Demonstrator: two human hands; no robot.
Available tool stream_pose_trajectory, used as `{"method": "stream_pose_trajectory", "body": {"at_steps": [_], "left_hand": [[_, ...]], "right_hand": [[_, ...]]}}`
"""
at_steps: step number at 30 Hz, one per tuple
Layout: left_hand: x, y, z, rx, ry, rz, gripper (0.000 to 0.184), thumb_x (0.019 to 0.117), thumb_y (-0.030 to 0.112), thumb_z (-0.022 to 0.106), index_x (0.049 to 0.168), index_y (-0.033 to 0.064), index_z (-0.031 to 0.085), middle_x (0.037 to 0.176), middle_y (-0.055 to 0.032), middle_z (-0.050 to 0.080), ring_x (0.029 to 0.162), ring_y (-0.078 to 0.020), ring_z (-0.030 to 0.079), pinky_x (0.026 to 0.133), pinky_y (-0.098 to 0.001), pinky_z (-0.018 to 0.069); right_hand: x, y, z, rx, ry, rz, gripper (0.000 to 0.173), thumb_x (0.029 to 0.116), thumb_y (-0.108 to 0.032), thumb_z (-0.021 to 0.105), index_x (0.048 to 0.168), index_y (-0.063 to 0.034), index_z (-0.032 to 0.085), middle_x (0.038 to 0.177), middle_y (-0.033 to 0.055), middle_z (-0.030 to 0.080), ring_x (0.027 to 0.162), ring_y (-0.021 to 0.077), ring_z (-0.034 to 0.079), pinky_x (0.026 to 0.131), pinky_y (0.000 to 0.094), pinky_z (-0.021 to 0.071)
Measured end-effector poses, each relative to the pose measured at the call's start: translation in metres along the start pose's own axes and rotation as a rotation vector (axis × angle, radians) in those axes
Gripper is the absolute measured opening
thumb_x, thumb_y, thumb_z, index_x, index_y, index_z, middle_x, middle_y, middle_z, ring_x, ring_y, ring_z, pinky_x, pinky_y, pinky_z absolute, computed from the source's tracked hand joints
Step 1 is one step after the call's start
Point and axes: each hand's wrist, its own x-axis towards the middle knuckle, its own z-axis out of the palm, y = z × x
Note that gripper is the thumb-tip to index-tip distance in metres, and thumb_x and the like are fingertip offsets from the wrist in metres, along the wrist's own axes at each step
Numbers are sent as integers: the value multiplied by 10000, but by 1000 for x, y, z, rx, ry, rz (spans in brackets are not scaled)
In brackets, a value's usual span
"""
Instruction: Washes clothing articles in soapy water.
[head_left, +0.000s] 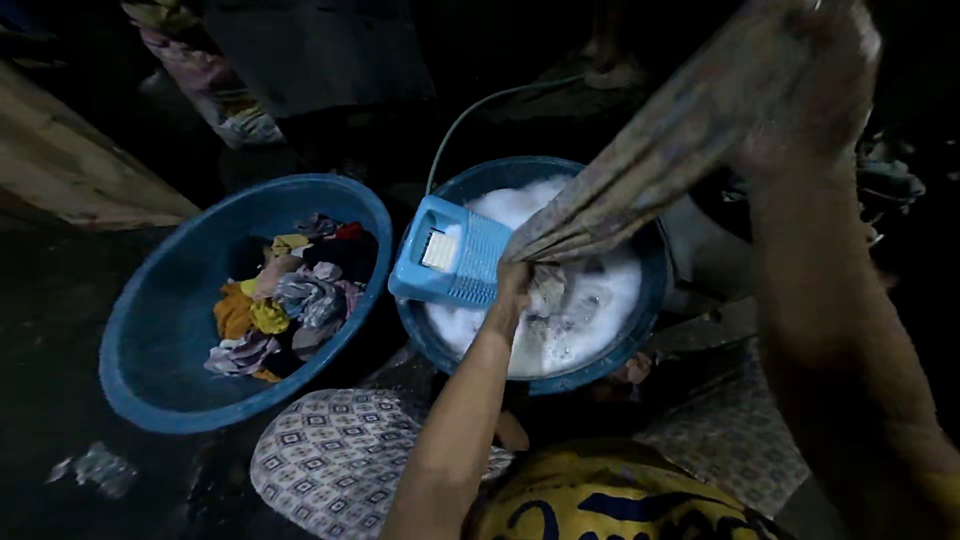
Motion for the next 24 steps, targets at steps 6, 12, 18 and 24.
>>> {"method": "stream_pose_trajectory", "body": {"at_steps": [6, 12, 18, 24], "left_hand": [[-18, 37, 3, -605, -109, -6, 513, 1097, 508, 193, 934, 171, 544, 687, 11, 599, 597, -99, 600, 548, -288, 539], [-47, 40, 35, -695, -160, -103, 697, 1036, 659, 90, 1032, 154, 571, 796, -24, 647, 720, -143, 650, 630, -332, 568], [-47, 30, 16, -727, -138, -81, 729, 1013, 693, 98, 966, 167, 601, 748, -36, 655, 679, -161, 661, 583, -362, 576], [-26, -32, -61, -198, -273, -153, 428, 1059, 172, 504, 1468, 87, 410, 1240, -83, 619, 1055, -197, 630, 867, -397, 560]], "right_hand": [[-97, 125, -74, -1150, -176, 667, 395, 903, -125, 772, 1274, -37, 667, 1191, 272, 650, 1052, 405, 649, 894, 583, 545], [-139, 208, -21, -596, 118, 662, 982, 782, -27, 817, 1571, -3, 233, 1439, 233, 500, 1206, 247, 605, 975, 385, 553], [-129, 205, -2, 110, 455, 678, 200, 1106, -137, 351, 1122, -78, 542, 822, 42, 638, 707, 134, 643, 651, 318, 575], [-119, 194, 10, 417, 613, 635, 314, 1112, -317, 336, 1099, -115, 576, 886, 71, 665, 824, 200, 675, 748, 426, 595]]}}
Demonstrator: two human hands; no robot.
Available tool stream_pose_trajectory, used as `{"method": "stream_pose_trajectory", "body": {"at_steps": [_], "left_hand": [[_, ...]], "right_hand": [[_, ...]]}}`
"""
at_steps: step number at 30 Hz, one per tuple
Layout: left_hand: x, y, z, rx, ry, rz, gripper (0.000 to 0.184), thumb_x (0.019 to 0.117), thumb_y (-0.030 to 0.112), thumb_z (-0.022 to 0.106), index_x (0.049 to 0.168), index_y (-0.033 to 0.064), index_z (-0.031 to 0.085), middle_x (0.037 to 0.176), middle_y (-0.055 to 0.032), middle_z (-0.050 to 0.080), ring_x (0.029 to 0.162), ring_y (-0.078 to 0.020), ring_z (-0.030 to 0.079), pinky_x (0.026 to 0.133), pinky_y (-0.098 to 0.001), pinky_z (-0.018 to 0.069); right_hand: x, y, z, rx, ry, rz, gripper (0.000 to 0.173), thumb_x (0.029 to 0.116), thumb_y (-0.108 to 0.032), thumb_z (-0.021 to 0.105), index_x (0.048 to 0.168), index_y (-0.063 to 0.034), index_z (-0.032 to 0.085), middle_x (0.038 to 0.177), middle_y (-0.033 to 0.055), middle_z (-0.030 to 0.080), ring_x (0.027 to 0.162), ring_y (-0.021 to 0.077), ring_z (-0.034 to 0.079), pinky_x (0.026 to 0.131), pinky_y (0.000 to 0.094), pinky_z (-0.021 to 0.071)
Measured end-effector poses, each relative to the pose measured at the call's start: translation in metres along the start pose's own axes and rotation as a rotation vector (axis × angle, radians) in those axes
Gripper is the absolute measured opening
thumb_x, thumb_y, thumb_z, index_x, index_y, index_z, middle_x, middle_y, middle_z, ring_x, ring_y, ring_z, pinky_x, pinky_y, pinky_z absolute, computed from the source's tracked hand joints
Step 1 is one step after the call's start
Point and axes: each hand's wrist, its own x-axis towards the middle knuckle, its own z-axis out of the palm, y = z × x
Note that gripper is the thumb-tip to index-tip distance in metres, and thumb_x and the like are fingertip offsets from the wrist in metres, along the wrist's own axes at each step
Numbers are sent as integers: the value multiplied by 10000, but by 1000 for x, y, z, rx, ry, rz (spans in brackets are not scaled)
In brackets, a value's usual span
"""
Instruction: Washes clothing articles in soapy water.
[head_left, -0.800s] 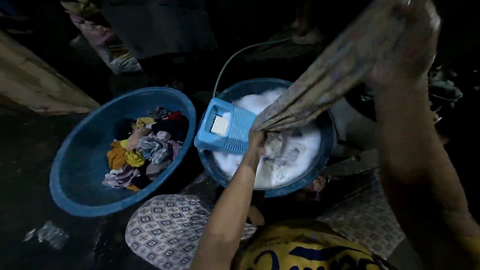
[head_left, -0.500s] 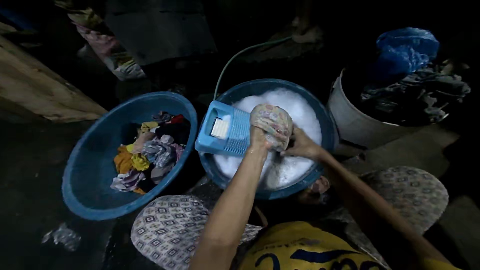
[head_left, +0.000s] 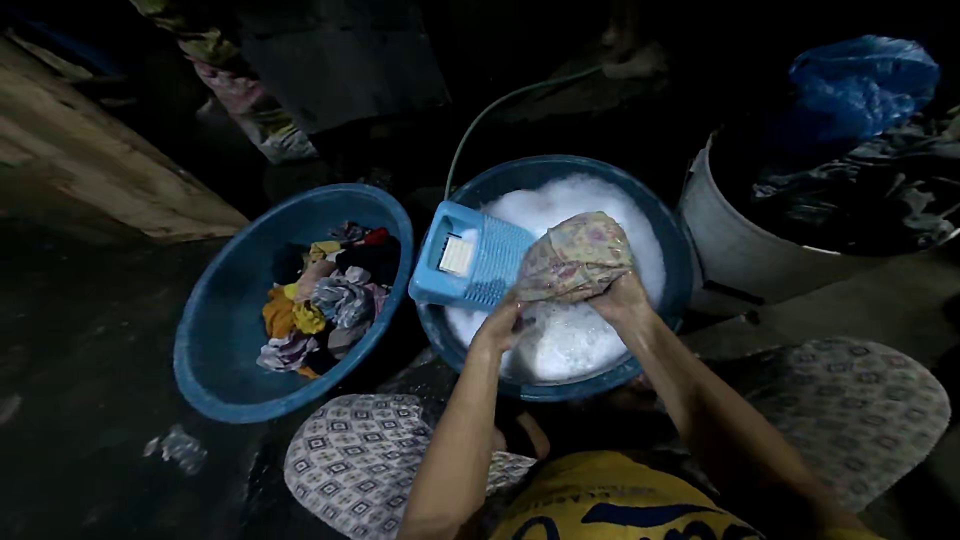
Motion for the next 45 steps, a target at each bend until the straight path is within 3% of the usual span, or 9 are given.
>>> {"method": "stream_pose_trajectory", "body": {"at_steps": [3, 5, 10, 14, 20, 24, 35, 41, 45], "left_hand": [[-1, -40, -3, -268, -315, 64, 1235, 635, 711, 830, 1560, 118, 266, 1440, -136, 581, 1240, -374, 627, 911, -586, 573], [1, -36, 27, -539, -209, 141, 1252, 402, 878, 768, 1388, 135, 553, 1210, -140, 716, 1078, -343, 709, 822, -546, 603], [14, 9, 39, -577, 108, 432, 537, 1076, 555, 204, 1154, 182, 582, 886, 12, 700, 821, -100, 691, 706, -325, 603], [4, 29, 40, -430, 154, 558, 166, 920, 169, 540, 1055, 143, 632, 825, 5, 721, 751, -86, 704, 667, -288, 609], [13, 35, 38, 22, -342, 701, 427, 633, 383, 937, 965, 246, 706, 932, 101, 709, 831, -14, 669, 742, -223, 590], [2, 23, 45, -99, -569, 516, 281, 739, 318, 860, 969, 245, 715, 934, 93, 726, 855, -3, 680, 775, -196, 575], [9, 10, 37, -379, -25, 466, 214, 984, 385, 531, 1023, 224, 667, 881, 34, 731, 833, -84, 708, 748, -313, 608], [17, 15, 31, -170, 72, 137, 326, 1104, 235, 337, 1146, 89, 626, 916, -22, 698, 822, -102, 678, 736, -294, 590], [21, 25, 30, 56, -129, 13, 286, 1104, 263, 368, 1148, 121, 612, 895, 28, 661, 795, -38, 638, 714, -228, 557]], "right_hand": [[-6, 9, 4, 6, -31, 4, 333, 1117, -301, 295, 1081, -113, 567, 862, 65, 672, 800, 190, 686, 738, 414, 611], [-12, 19, 3, -3, -66, 18, 366, 1118, -261, 234, 1033, -122, 561, 810, 37, 675, 751, 151, 685, 707, 361, 608], [-9, 29, -34, -405, -209, -118, 285, 1003, -22, 458, 1285, -37, 491, 1065, 75, 674, 957, 144, 686, 845, 358, 607], [-11, 15, -59, -480, -336, 210, 844, 903, 44, 580, 1581, -142, 111, 1366, 173, 541, 1140, 329, 659, 836, 507, 623], [-18, 6, -24, 80, -266, 456, 909, 876, -855, 371, 1493, -189, 411, 1382, 210, 583, 1238, 450, 593, 900, 687, 533], [12, 21, -33, 165, -420, 275, 523, 992, -645, 467, 1087, -189, 704, 991, 31, 740, 941, 161, 711, 856, 383, 603], [1, 15, -13, -69, -106, 105, 352, 1121, -299, 274, 1133, -139, 588, 888, 1, 669, 815, 106, 667, 727, 304, 593], [-2, 3, 0, -858, -318, -466, 273, 830, 42, 700, 1103, 34, 689, 1010, 71, 717, 884, 94, 679, 772, 267, 596], [-16, 15, 5, -1456, -579, -1006, 119, 795, -180, 780, 875, -92, 794, 990, 127, 732, 962, 283, 695, 810, 470, 589]]}}
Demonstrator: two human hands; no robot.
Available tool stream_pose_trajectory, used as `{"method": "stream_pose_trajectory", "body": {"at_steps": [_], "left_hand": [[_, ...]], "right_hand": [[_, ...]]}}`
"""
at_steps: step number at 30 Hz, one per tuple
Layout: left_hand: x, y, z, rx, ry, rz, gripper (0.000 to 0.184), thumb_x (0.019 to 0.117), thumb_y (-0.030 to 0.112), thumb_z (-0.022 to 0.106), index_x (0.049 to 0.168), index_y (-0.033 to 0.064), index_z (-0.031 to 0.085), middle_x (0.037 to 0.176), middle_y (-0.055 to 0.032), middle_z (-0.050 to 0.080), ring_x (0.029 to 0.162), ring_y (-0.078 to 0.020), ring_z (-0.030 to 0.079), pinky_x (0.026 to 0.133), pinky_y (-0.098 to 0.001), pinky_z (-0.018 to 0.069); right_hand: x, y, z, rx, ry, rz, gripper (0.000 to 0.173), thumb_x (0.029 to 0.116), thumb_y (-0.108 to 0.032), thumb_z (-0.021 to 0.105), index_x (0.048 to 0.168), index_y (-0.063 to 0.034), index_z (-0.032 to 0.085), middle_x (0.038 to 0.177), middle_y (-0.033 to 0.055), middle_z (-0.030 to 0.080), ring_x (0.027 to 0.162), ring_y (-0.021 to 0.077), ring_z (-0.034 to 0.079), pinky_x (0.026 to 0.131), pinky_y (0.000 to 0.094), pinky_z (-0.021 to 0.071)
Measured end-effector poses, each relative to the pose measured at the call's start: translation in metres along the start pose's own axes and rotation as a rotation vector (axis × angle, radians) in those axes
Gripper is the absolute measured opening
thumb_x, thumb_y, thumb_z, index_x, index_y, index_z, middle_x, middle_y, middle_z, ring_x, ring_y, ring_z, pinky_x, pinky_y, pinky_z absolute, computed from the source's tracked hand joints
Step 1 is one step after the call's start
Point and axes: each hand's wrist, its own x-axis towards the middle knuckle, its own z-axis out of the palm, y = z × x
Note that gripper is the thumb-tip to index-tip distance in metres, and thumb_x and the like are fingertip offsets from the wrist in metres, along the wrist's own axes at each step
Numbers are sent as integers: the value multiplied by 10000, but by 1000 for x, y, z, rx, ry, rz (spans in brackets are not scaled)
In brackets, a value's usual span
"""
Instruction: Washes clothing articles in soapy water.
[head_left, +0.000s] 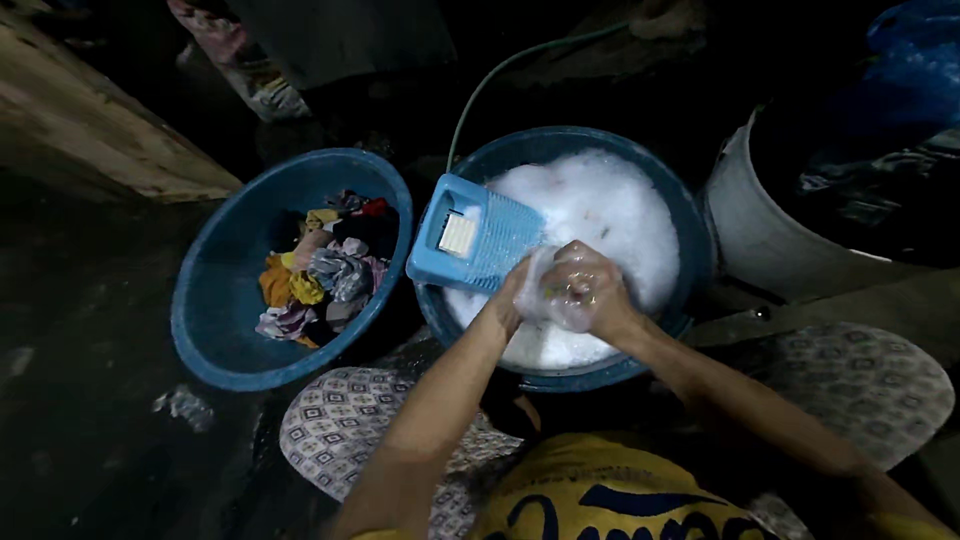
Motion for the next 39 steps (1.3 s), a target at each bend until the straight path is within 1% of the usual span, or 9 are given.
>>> {"method": "stream_pose_trajectory", "body": {"at_steps": [4, 7, 15, 20, 26, 28, 30, 33, 39], "left_hand": [[10, 22, 16, 513, -34, -63, 304, 1103, 156, 384, 1274, -8, 574, 1088, -82, 635, 963, -86, 598, 876, -256, 508], [40, 24, 26, 1091, -157, -73, 323, 992, 114, 632, 1232, -101, 628, 1198, -287, 648, 1142, -372, 621, 1020, -539, 468], [46, -11, 49, 1594, -404, -284, 434, 978, 224, 659, 1354, 14, 604, 1275, -251, 638, 1207, -427, 604, 1003, -632, 468], [19, 3, 68, 1597, -396, -244, 353, 1005, 140, 597, 1276, -86, 611, 1314, -297, 610, 1252, -459, 573, 1033, -632, 438], [-19, 13, -8, 957, -207, -265, 314, 1032, 141, 563, 1255, -69, 630, 1206, -229, 650, 1078, -296, 617, 910, -510, 479], [-58, 25, -36, 445, 5, -297, 269, 1071, 181, 468, 1219, -5, 593, 1060, -111, 635, 902, -166, 610, 816, -389, 520], [-91, 42, -50, 82, 179, -216, 263, 1092, 253, 423, 1129, 51, 588, 905, -46, 641, 776, -126, 633, 717, -339, 565], [-126, 81, -68, -93, 332, -12, 306, 1110, 296, 379, 1065, 76, 587, 828, -19, 637, 718, -94, 636, 649, -272, 564], [-189, 156, -187, 247, 783, 383, 311, 1075, 257, 479, 1289, 51, 571, 1065, -104, 660, 919, -190, 650, 815, -411, 569]], "right_hand": [[-13, -18, 9, -316, -335, -50, 113, 857, -130, 736, 956, -96, 776, 1058, 201, 708, 946, 443, 674, 766, 601, 559], [-29, -12, 25, -325, -511, 15, 147, 899, -127, 711, 1013, -62, 775, 1283, 266, 650, 1159, 544, 603, 859, 696, 517], [-52, -24, 61, -369, -911, 322, 366, 1012, -65, 460, 1317, 84, 596, 1306, 371, 585, 1184, 558, 586, 948, 674, 476], [-80, -21, 70, -510, -656, 92, 148, 909, -93, 662, 917, 9, 769, 915, 237, 744, 918, 481, 717, 765, 667, 549], [-71, -15, 36, -141, -478, -216, 211, 802, -80, 745, 1003, -105, 803, 1078, 291, 684, 986, 468, 684, 800, 582, 591], [-59, 6, 26, 247, -358, -50, 258, 925, -229, 580, 1086, -109, 741, 1103, 100, 659, 1027, 152, 623, 901, 293, 537], [-40, 11, 23, 689, -254, 358, 358, 998, -205, 508, 1245, 49, 555, 1127, 4, 655, 1011, 29, 639, 886, 219, 559], [-21, 17, 26, 940, -299, 747, 576, 1029, -435, 452, 1499, -139, 302, 1219, -45, 626, 1008, 124, 700, 796, 350, 635], [-32, 32, 26, 570, -501, 730, 477, 961, -205, 540, 1395, -9, 520, 1152, 94, 640, 898, 171, 726, 727, 347, 635]]}}
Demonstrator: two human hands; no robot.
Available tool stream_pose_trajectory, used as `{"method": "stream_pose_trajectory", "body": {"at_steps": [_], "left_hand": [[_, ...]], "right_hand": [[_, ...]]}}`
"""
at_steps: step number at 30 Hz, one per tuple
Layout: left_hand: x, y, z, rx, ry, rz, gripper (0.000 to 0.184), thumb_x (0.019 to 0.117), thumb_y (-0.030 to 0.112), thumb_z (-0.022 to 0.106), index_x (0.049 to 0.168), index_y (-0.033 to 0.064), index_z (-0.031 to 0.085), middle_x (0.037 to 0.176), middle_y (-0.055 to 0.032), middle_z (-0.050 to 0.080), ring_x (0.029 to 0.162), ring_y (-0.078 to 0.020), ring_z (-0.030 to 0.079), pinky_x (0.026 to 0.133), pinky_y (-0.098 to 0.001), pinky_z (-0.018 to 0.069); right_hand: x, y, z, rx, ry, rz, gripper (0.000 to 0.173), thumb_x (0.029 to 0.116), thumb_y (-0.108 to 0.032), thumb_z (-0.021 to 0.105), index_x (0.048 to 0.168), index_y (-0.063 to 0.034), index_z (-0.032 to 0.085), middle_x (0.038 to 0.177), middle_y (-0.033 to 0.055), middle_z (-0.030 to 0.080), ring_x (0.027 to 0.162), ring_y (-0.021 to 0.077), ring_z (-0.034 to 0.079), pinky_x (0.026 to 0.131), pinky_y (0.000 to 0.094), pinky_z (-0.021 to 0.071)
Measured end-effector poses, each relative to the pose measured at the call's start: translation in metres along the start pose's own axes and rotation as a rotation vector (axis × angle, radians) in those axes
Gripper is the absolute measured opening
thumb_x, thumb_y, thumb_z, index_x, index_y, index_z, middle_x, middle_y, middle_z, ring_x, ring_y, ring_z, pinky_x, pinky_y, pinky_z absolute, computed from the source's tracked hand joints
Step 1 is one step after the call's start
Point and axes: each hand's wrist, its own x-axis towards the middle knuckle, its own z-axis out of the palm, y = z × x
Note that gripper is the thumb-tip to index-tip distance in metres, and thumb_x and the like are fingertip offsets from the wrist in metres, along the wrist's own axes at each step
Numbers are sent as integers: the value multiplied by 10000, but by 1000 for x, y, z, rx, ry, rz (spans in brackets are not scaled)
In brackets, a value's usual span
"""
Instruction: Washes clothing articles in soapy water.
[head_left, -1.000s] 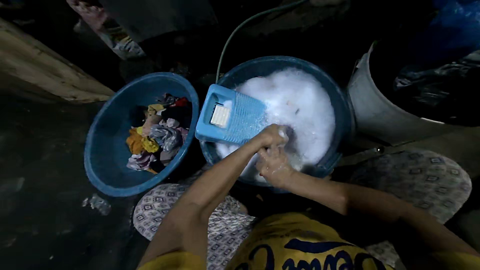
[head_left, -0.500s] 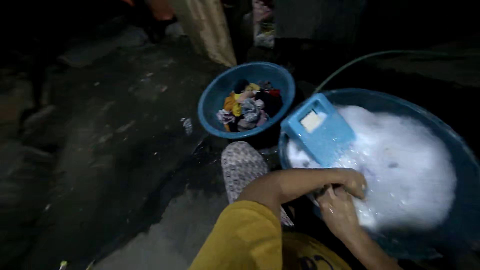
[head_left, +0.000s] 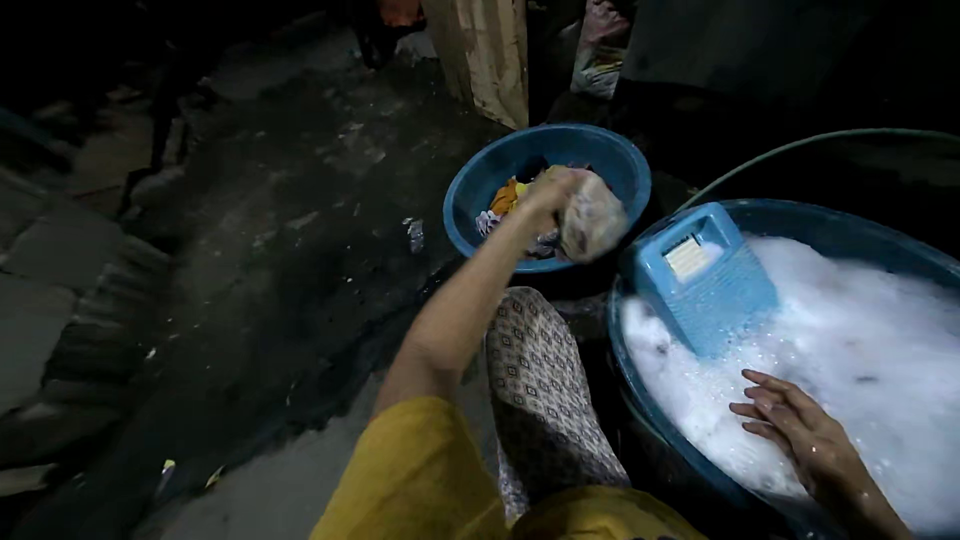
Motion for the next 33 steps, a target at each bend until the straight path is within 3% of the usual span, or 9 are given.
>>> {"method": "stream_pose_trajectory", "body": {"at_steps": [2, 7, 10, 13, 16, 21, 26, 31, 33], "left_hand": [[22, -11, -52, 196, 91, 87, 331, 1053, 228, 519, 1311, 21, 524, 1125, -146, 633, 962, -214, 637, 843, -433, 556], [46, -48, -114, 239, 235, -153, 399, 1051, 274, 543, 1395, 75, 526, 1271, -179, 601, 1088, -281, 606, 898, -502, 524], [42, -43, -64, 266, 156, -232, 463, 1026, 297, 585, 1445, 110, 525, 1427, -193, 547, 1269, -359, 541, 978, -589, 472], [50, -48, 22, 324, -171, -96, 411, 1042, 246, 561, 1407, 55, 549, 1341, -174, 626, 1207, -306, 611, 997, -524, 509], [34, -44, 121, 483, -576, 184, 302, 1038, 127, 578, 1303, -10, 623, 1223, -188, 669, 1052, -239, 660, 899, -415, 552], [-34, -38, 203, 853, -1111, 278, 443, 1029, 178, 616, 1443, 40, 540, 1238, -216, 677, 1123, -345, 655, 945, -525, 513], [-49, -41, 202, 1079, -1066, 144, 654, 987, 157, 653, 1564, 121, 346, 1303, -270, 617, 1212, -455, 599, 955, -655, 476], [-21, -61, 200, 993, -1063, 168, 448, 1035, 176, 598, 1451, 42, 497, 1287, -258, 633, 1183, -417, 626, 1014, -607, 476], [-11, -81, 202, 970, -1092, 164, 393, 1027, 162, 591, 1399, 40, 552, 1293, -227, 642, 1176, -381, 641, 1019, -584, 484]], "right_hand": [[2, 3, -2, -35, 12, 69, 425, 981, -184, 544, 1365, -3, 550, 1107, 115, 649, 887, 188, 723, 725, 356, 628], [26, 3, 17, -248, -47, 122, 315, 1017, -96, 550, 1308, 10, 607, 1174, 204, 641, 930, 262, 688, 796, 425, 587], [50, 11, 51, -508, -195, -19, 322, 1010, -50, 586, 1326, -11, 637, 1360, 229, 608, 1160, 329, 660, 990, 479, 549], [80, 39, 85, -947, -368, -130, 591, 918, -52, 657, 1488, -16, 506, 1543, 261, 447, 1450, 422, 409, 1198, 567, 334], [90, 51, 104, -1205, -431, 29, 824, 868, -120, 733, 1566, 47, 329, 1610, 371, 233, 1501, 542, 224, 1199, 674, 238], [91, 55, 94, -1287, -528, 309, 482, 1061, -252, 524, 1412, 78, 534, 1462, 312, 516, 1382, 476, 477, 1129, 634, 374], [64, 55, 68, -1121, -569, 285, 390, 1099, -122, 419, 1393, 100, 546, 1480, 297, 510, 1424, 441, 443, 1191, 565, 316], [49, 38, 39, -898, -591, 388, 404, 1094, -97, 441, 1429, 125, 487, 1482, 330, 486, 1422, 449, 438, 1195, 547, 300], [44, 18, 20, -731, -495, 382, 356, 1071, -134, 499, 1316, 112, 578, 1293, 294, 614, 1213, 372, 602, 1062, 511, 450]]}}
